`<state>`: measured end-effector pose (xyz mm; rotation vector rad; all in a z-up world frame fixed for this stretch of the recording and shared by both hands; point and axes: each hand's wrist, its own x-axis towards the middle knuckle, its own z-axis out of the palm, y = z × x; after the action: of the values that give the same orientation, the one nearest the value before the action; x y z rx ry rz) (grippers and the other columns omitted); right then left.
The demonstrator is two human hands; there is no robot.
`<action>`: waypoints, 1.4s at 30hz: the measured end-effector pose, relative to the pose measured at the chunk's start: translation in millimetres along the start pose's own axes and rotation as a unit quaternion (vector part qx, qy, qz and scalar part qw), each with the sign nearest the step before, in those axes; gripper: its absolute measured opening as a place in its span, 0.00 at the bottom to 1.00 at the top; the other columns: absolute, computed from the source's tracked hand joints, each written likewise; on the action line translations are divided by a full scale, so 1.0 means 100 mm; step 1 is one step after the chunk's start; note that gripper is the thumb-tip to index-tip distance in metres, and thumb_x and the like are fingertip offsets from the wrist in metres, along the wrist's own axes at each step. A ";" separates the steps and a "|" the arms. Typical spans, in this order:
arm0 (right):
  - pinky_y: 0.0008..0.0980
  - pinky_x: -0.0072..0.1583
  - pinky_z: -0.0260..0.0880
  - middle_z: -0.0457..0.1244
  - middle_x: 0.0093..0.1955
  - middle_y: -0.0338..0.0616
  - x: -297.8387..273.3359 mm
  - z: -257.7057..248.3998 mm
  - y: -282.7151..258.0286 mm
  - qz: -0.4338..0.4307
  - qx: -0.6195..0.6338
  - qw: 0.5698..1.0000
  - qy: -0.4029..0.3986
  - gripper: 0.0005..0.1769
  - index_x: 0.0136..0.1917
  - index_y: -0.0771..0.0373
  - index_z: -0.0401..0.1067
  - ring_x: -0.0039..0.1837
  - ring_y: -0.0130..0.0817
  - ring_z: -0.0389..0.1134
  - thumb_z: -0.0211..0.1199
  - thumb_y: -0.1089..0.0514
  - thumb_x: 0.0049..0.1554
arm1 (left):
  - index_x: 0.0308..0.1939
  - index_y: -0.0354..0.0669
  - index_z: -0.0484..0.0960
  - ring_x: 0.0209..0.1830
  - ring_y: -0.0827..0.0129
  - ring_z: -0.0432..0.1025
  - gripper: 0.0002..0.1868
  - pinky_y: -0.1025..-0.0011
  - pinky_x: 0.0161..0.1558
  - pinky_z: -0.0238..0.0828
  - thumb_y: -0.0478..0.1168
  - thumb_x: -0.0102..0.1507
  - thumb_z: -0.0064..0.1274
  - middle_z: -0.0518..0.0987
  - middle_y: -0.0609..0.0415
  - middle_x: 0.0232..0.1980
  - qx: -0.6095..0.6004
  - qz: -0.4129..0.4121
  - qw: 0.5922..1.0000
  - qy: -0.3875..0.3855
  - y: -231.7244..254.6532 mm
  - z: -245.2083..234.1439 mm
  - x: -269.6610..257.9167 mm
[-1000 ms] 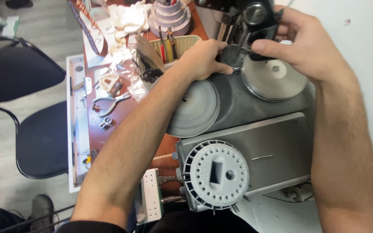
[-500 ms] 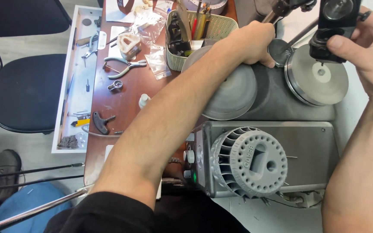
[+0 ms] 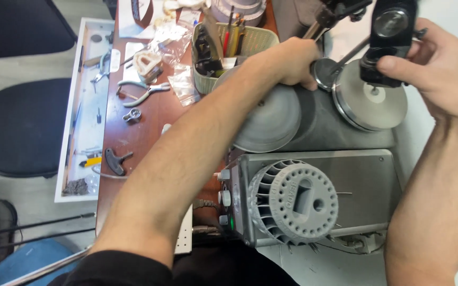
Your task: Sharpening a jewelry engraving tool using a precision grinding machine and a tool holder with adjustable dials.
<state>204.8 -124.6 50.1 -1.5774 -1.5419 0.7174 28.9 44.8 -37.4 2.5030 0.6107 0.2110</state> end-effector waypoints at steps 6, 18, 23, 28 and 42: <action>0.17 0.54 0.69 0.62 0.47 0.30 -0.09 0.03 -0.12 0.010 0.009 1.000 0.013 0.26 0.65 0.59 0.65 0.49 0.15 0.62 0.68 0.58 0.56 | 0.49 0.46 0.78 0.45 0.46 0.78 0.16 0.55 0.44 0.70 0.50 0.63 0.52 0.84 0.47 0.42 -0.070 0.035 0.986 0.150 0.27 -0.17 -0.10; 0.20 0.46 0.63 0.55 0.37 0.30 -0.21 0.10 -0.44 -0.016 -0.055 0.998 0.024 0.31 0.69 0.56 0.63 0.44 0.17 0.60 0.67 0.62 0.54 | 0.64 0.46 0.56 0.59 0.74 0.77 0.37 0.74 0.60 0.74 0.55 0.59 0.58 0.82 0.55 0.57 -0.394 0.155 0.887 0.186 1.03 -0.20 -0.42; 0.22 0.40 0.65 0.66 0.46 0.36 -0.23 0.13 -0.51 -0.003 -0.026 0.999 0.024 0.33 0.67 0.57 0.61 0.45 0.21 0.63 0.68 0.63 0.51 | 0.66 0.44 0.54 0.59 0.73 0.78 0.34 0.74 0.62 0.74 0.51 0.63 0.53 0.81 0.52 0.58 -0.417 0.140 0.883 0.164 1.10 -0.25 -0.45; 0.21 0.35 0.63 0.65 0.47 0.38 -0.21 0.13 -0.48 -0.028 -0.019 0.999 0.008 0.34 0.68 0.58 0.59 0.42 0.22 0.63 0.72 0.60 0.53 | 0.52 0.48 0.65 0.49 0.77 0.80 0.25 0.74 0.51 0.74 0.57 0.59 0.49 0.85 0.62 0.48 -0.347 0.029 0.913 0.212 1.21 -0.32 -0.42; 0.21 0.41 0.53 0.50 0.35 0.30 -0.16 0.11 -0.40 -0.041 -0.100 0.994 0.001 0.34 0.70 0.56 0.61 0.38 0.19 0.49 0.72 0.55 0.54 | 0.56 0.46 0.65 0.49 0.68 0.80 0.32 0.70 0.51 0.73 0.63 0.57 0.39 0.84 0.56 0.49 -0.302 -0.029 0.922 0.242 1.17 -0.30 -0.26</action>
<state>172.2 -140.9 76.1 -1.6479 -1.7111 0.5291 42.2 -40.6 51.4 1.8273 0.6815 0.8739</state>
